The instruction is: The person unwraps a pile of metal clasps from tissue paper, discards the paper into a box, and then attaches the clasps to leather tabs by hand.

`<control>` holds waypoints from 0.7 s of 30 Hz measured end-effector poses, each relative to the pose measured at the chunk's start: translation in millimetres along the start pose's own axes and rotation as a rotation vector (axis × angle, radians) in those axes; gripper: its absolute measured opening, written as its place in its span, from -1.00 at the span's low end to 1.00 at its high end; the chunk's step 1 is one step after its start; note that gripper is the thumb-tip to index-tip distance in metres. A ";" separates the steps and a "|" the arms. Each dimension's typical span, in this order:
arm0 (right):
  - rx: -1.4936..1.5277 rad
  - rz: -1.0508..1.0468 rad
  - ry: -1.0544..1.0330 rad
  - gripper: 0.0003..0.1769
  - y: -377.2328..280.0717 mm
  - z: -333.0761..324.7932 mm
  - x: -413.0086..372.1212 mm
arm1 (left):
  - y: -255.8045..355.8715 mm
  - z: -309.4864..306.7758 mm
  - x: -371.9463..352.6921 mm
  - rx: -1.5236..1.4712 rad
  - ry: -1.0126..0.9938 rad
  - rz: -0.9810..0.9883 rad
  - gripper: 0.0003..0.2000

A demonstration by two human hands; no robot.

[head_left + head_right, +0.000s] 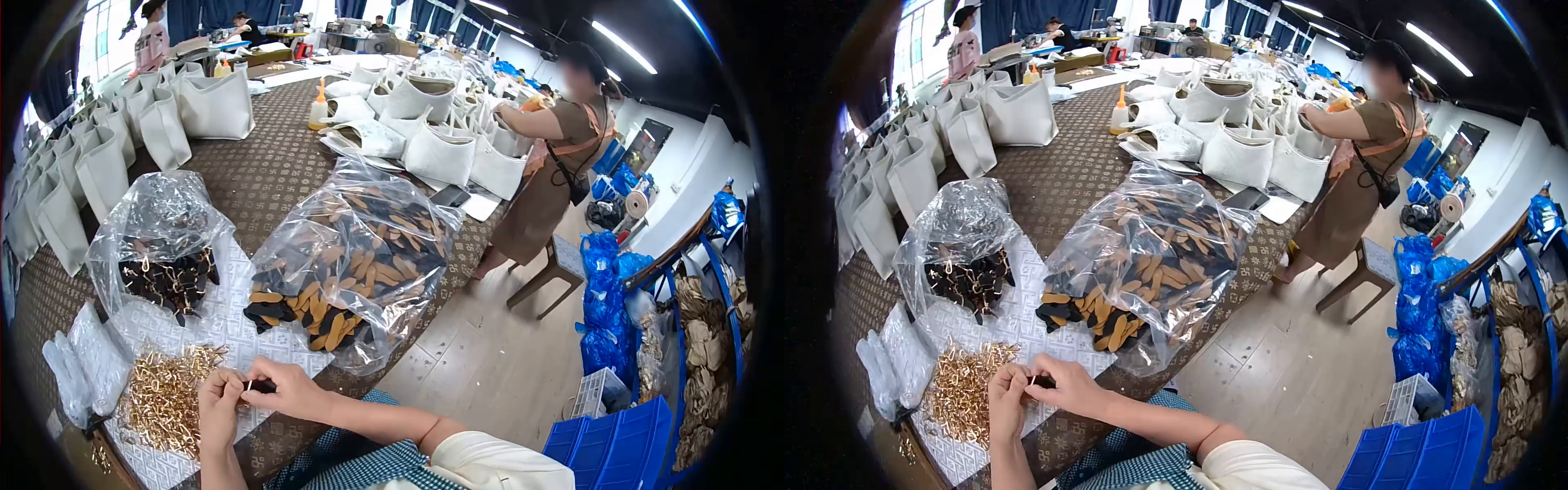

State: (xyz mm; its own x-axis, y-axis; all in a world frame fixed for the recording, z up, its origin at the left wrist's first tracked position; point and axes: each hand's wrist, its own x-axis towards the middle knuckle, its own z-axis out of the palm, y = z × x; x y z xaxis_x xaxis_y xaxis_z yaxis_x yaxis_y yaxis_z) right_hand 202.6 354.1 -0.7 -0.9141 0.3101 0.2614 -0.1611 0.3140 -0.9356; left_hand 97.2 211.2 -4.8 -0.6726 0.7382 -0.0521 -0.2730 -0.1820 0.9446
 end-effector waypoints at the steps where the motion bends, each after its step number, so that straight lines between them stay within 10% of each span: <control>1: -0.012 -0.001 0.015 -0.67 1.8 1.6 -0.8 | 1.1 0.6 0.0 0.028 -0.007 -0.008 -0.79; 8: 0.082 -0.016 0.043 -0.76 14.1 2.9 -1.6 | -0.7 -2.4 1.1 0.029 0.060 -0.084 -0.90; 15: -0.184 -0.044 0.010 -0.30 -4.7 -20.7 0.4 | 26.3 4.7 4.7 0.106 0.093 -0.096 -0.92; 21: -0.317 -0.152 0.157 -0.79 -15.1 -64.8 23.7 | 79.7 -17.1 44.6 0.549 0.502 0.469 -0.48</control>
State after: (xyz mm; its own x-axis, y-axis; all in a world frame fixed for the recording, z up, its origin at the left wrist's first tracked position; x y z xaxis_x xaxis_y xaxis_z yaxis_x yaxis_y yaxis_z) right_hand 207.5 414.9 34.9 -0.8164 0.3647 0.4478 -0.1446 0.6216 -0.7699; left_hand 33.7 218.5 62.7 -0.8906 0.2695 0.3663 0.3900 0.0382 0.9200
